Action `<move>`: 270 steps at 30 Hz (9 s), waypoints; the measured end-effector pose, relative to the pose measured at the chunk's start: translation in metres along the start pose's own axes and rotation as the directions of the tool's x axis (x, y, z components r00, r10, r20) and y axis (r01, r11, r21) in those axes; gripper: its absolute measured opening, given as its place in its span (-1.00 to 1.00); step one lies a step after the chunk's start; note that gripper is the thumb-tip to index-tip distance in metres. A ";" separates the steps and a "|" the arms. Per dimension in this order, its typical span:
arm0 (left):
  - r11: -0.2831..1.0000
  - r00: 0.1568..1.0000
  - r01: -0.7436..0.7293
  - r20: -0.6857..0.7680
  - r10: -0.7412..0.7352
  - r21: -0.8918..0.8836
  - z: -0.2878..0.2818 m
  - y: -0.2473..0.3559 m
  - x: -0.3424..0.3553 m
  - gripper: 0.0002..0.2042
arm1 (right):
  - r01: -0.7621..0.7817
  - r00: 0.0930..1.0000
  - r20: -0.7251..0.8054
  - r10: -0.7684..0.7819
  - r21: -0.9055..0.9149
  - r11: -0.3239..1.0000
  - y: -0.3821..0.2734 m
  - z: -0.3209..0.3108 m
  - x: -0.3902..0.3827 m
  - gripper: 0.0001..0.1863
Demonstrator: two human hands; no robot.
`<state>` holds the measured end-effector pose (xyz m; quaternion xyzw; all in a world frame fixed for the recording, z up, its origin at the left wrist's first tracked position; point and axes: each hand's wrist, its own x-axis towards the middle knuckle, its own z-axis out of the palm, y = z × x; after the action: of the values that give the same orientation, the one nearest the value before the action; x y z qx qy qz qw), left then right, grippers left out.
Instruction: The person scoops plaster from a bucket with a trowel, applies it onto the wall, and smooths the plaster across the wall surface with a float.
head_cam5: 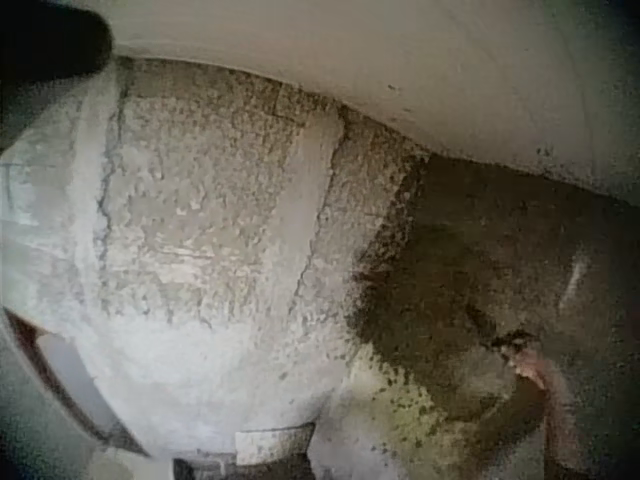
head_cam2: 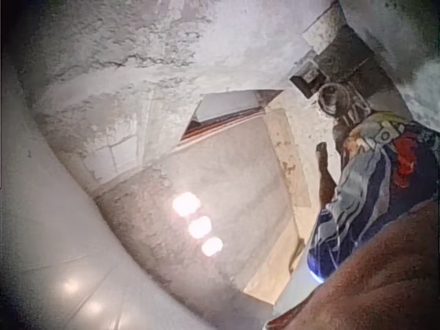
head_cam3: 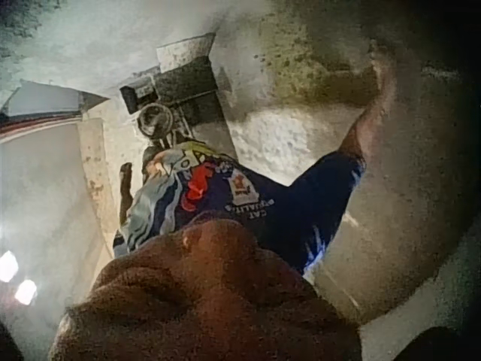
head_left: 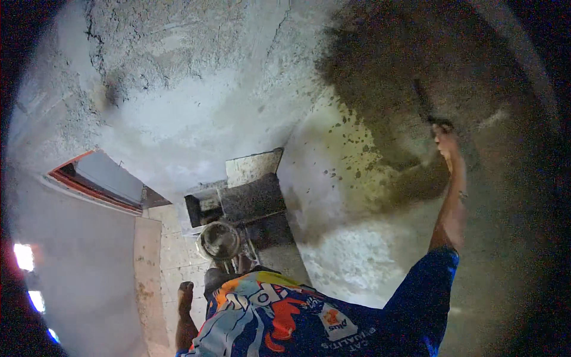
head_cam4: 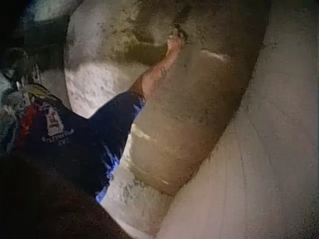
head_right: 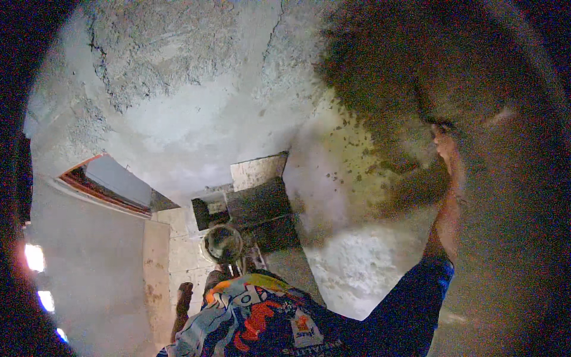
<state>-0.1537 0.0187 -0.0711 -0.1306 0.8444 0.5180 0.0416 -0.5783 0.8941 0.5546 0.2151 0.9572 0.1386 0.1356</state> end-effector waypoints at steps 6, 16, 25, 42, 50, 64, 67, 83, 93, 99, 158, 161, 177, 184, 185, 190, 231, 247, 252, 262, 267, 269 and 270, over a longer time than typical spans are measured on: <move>0.937 0.945 0.318 -0.028 -0.325 -0.146 0.006 0.015 -0.004 -0.69 | -0.148 0.949 -0.264 0.171 0.105 0.983 0.035 -0.082 -0.105 -0.39; 0.936 0.934 0.351 0.068 -0.351 0.013 -0.009 -0.052 0.002 -0.62 | -0.159 0.732 -0.682 -0.010 -0.185 0.970 -0.033 -0.159 -0.233 -0.48; 0.875 0.874 0.472 0.180 -0.451 -0.104 -0.023 -0.009 0.012 -0.59 | 0.090 0.828 0.014 -0.561 0.983 0.157 -0.087 0.001 -0.193 -0.65; 0.908 0.874 0.418 0.272 -0.403 0.003 0.038 0.028 -0.001 -0.63 | 0.155 0.832 0.348 -0.433 0.603 0.783 -0.302 0.237 -0.242 -0.49; 0.775 0.630 0.551 0.455 -0.630 0.309 0.094 0.006 -0.038 -0.46 | 0.780 0.422 0.358 -0.833 0.325 0.535 -0.504 0.450 -0.269 -0.61; 0.699 0.606 0.250 0.455 -0.652 0.670 0.154 -0.041 -0.024 -0.37 | 0.847 0.491 0.217 -0.844 0.107 0.520 -0.778 0.850 -0.191 -0.65; 0.671 0.606 0.214 0.442 -0.661 0.710 0.140 -0.052 -0.039 -0.37 | 0.806 0.468 0.278 -0.839 0.254 0.534 -0.771 0.829 -0.236 -0.66; 0.725 0.622 0.216 0.480 -0.618 0.654 0.140 -0.062 -0.023 -0.46 | 0.346 0.676 0.438 -0.593 0.523 0.779 -0.747 0.897 -0.268 -0.72; 0.721 0.644 0.640 0.326 -0.692 0.264 0.202 -0.129 0.081 -0.64 | -0.161 0.715 0.602 -0.356 0.637 0.754 -0.664 0.815 -0.335 -0.34; 0.849 0.829 0.526 0.186 -0.527 0.059 0.317 -0.211 0.291 -0.64 | -0.403 0.688 0.620 -0.377 0.759 0.512 -0.688 0.827 -0.414 -0.42; 0.793 0.750 0.035 0.508 -0.423 0.608 0.146 -0.039 0.203 -0.28 | 0.129 0.854 0.260 -0.451 0.733 0.668 -0.692 0.853 -0.390 -0.39; 0.613 0.242 0.195 0.568 -0.787 0.766 0.143 -0.040 0.117 -0.38 | 0.323 0.874 0.106 -0.475 0.605 0.728 -0.699 0.832 -0.327 -0.40; 0.690 0.844 0.456 -0.028 -0.536 0.562 0.317 -0.229 0.334 -0.57 | 0.170 0.853 0.217 -0.474 0.742 0.648 -0.728 0.900 -0.406 -0.46; 0.521 0.969 0.229 -0.140 -0.205 0.822 0.298 -0.337 0.372 -0.62 | -0.566 0.658 0.635 -0.405 0.771 0.291 -0.780 0.853 -0.413 -0.53; 0.670 0.890 0.396 -0.082 -0.449 0.628 0.373 -0.249 0.339 -0.64 | -0.493 0.759 0.596 -0.261 0.788 0.368 -0.719 0.902 -0.400 -0.49; 0.857 0.976 0.215 -0.078 -0.202 0.469 0.310 -0.161 0.326 -0.70 | -0.461 0.796 0.558 -0.234 0.810 0.362 -0.731 0.887 -0.394 -0.42; 0.885 0.909 0.050 0.346 -0.233 0.463 -0.022 -0.236 -0.133 -0.70 | 0.260 0.504 0.181 -0.845 0.901 0.348 -0.671 0.719 -0.265 -0.57; 0.893 0.888 0.447 0.101 -0.449 0.044 -0.013 -0.005 0.039 -0.61 | 0.441 0.648 0.112 -0.754 0.751 0.491 -0.328 0.193 0.004 -0.64; 0.866 0.865 0.498 0.087 -0.494 -0.036 -0.006 0.000 0.030 -0.60 | 0.211 0.948 -0.295 -0.123 0.288 0.934 -0.183 0.138 0.129 -0.43; 0.672 0.693 0.720 0.233 -0.682 -0.175 0.086 -0.001 -0.041 -0.55 | 0.543 0.816 0.024 -0.577 0.308 0.781 -0.381 0.402 -0.080 -0.60; 0.698 0.677 0.396 0.324 -0.661 0.597 0.113 0.045 -0.039 -0.24 | 0.409 0.623 0.515 -0.589 0.428 0.806 -0.563 0.551 -0.198 -0.61; 0.639 0.649 0.451 0.262 -0.714 0.623 0.113 0.046 -0.030 -0.23 | 0.456 0.571 0.572 -0.590 0.377 0.806 -0.611 0.643 -0.210 -0.60; 0.621 0.628 0.457 0.263 -0.732 0.637 0.111 0.043 -0.034 -0.23 | 0.473 0.577 0.562 -0.593 0.363 0.803 -0.630 0.679 -0.215 -0.62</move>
<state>-0.1399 0.1414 -0.0780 -0.2585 0.8101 0.2414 0.4676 -0.4105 0.3904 -0.2349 -0.0387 0.8755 -0.0760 0.4757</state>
